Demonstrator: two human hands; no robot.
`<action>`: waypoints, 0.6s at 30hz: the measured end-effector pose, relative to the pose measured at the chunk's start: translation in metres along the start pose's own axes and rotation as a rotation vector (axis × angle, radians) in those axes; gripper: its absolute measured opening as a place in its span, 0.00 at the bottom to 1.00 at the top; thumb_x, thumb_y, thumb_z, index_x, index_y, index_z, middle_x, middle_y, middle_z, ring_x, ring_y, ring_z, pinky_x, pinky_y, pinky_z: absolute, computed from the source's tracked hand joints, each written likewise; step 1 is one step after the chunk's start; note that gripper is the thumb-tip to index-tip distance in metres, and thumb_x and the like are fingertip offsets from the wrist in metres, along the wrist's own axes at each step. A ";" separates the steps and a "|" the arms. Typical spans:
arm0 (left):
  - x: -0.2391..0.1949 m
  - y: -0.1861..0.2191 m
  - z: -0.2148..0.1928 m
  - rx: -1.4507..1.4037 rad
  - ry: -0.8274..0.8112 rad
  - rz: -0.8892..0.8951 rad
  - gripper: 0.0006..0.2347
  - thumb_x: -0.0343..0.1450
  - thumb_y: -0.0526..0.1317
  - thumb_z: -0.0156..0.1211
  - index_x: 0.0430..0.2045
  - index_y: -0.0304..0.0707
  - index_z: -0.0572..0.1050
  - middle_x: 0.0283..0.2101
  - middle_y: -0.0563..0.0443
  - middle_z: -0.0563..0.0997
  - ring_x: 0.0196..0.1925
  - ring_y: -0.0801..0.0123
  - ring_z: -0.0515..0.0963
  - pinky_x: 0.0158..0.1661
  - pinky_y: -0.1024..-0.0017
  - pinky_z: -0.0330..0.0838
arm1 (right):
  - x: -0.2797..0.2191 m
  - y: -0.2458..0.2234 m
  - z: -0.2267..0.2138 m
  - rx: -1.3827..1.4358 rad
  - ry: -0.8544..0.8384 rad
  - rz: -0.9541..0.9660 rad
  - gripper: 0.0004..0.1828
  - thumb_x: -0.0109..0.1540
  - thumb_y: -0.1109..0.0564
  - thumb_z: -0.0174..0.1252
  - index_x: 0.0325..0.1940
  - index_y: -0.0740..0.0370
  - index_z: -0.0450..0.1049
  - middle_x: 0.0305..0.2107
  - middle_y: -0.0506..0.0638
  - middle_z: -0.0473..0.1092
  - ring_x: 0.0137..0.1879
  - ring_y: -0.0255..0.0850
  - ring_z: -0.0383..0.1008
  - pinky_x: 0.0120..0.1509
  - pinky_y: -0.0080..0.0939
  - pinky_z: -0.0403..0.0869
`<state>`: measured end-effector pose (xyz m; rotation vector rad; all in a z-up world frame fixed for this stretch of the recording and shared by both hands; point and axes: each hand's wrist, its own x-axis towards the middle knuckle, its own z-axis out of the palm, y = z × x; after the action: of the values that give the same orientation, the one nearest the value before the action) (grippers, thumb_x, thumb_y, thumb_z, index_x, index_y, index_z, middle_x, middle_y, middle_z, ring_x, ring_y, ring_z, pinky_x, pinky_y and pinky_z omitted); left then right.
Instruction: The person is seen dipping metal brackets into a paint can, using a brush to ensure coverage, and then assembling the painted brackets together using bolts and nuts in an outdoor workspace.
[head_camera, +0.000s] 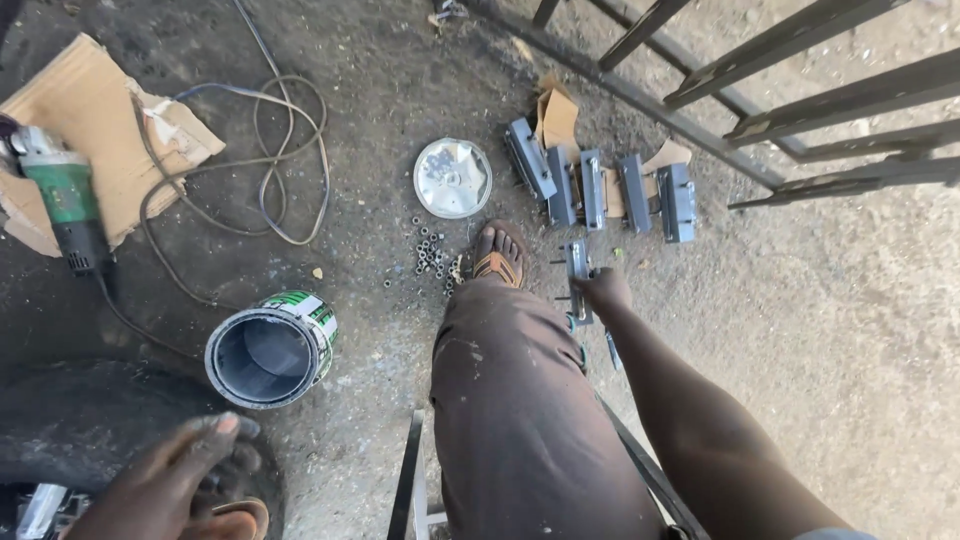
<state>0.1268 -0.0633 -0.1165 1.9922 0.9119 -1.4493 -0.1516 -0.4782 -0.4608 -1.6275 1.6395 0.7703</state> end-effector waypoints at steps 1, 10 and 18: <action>-0.010 0.011 0.006 0.006 0.002 -0.012 0.20 0.82 0.44 0.50 0.46 0.15 0.79 0.43 0.20 0.82 0.38 0.33 0.78 0.41 0.47 0.68 | -0.004 -0.003 -0.001 -0.003 -0.009 0.009 0.23 0.63 0.38 0.66 0.25 0.53 0.68 0.20 0.43 0.67 0.21 0.29 0.55 0.22 0.30 0.62; -0.038 0.025 -0.018 0.524 0.204 0.210 0.20 0.75 0.60 0.46 0.44 0.51 0.79 0.32 0.52 0.82 0.39 0.63 0.79 0.44 0.67 0.63 | 0.059 -0.109 -0.057 -0.134 0.312 -0.630 0.27 0.70 0.35 0.53 0.27 0.58 0.75 0.21 0.56 0.74 0.30 0.53 0.75 0.32 0.57 0.67; -0.078 -0.040 -0.128 0.761 0.491 0.412 0.17 0.75 0.58 0.50 0.40 0.44 0.73 0.39 0.36 0.83 0.43 0.45 0.80 0.38 0.53 0.66 | -0.279 -0.294 -0.111 0.133 -0.027 -1.369 0.14 0.80 0.47 0.52 0.52 0.58 0.72 0.43 0.46 0.71 0.34 0.36 0.69 0.38 0.37 0.70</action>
<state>0.1589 0.0390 -0.0041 2.9528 0.0488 -1.1701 0.1271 -0.4148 -0.1531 -2.0756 0.2556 -0.0496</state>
